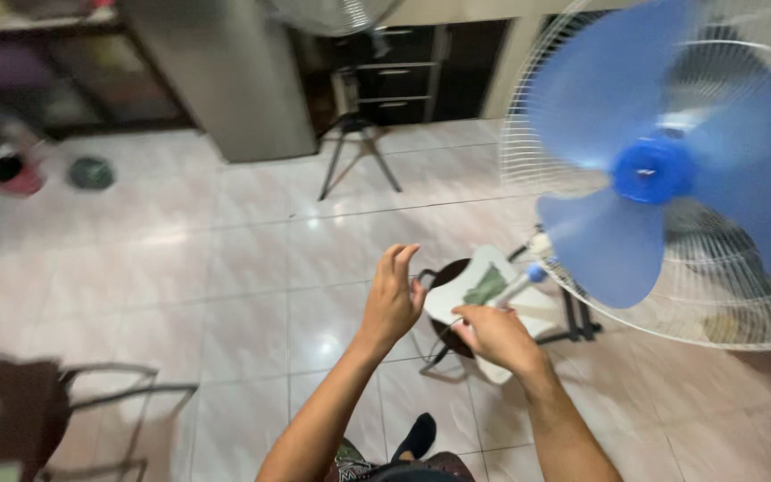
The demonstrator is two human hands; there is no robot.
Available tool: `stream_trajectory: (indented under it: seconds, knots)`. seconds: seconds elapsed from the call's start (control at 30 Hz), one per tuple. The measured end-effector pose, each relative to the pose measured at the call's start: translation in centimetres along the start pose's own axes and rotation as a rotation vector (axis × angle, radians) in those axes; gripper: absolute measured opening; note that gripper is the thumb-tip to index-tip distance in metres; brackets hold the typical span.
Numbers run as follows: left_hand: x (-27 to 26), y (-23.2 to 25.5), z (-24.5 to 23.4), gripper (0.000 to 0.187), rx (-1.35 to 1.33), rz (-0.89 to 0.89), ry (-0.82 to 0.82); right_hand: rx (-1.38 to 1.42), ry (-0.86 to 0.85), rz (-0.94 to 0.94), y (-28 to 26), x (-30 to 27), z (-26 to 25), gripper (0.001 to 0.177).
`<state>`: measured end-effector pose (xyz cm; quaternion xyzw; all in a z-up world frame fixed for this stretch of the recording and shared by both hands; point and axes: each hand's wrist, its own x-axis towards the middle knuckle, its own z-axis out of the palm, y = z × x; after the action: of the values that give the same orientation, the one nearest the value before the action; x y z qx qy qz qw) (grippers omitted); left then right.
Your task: The person wipes the blades and central hub of a standing electric fan with a cloth, then wipes the front metal grille. The fan remains assembled throughout the clip.
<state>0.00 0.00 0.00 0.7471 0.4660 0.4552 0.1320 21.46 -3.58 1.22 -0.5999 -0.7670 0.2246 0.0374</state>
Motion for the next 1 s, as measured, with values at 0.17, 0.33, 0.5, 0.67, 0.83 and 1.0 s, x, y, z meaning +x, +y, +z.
stream_trajectory:
  seconds: [0.17,0.33,0.5,0.67,0.83,1.0]
  knots:
    - [-5.6,-3.3,-8.8,0.067,-0.121,-0.368,0.173,0.265,0.384,-0.225,-6.4,4.2,0.8,0.035]
    - [-11.2,-5.9,-18.0,0.082,0.427,-0.364,0.379,0.137,0.674,-0.629,-14.0,7.9,3.4,0.047]
    - [-17.4,-10.0,-26.1,0.092,-0.097,-0.901,0.409,0.307,0.412,-0.649,-23.0,10.6,8.4,0.061]
    - [-25.4,-16.7,-33.1,0.084,0.558,-0.779,0.306,0.202,0.396,-0.845,-33.8,12.4,15.8,0.049]
    - [-32.5,-22.4,-40.9,0.067,0.673,-0.848,0.341,0.368,0.079,-0.716,-44.6,13.2,22.7,0.055]
    - [-36.9,-29.8,-47.2,0.07,0.371,-1.213,0.239,0.33,0.118,-0.884,-52.9,14.5,28.0,0.047]
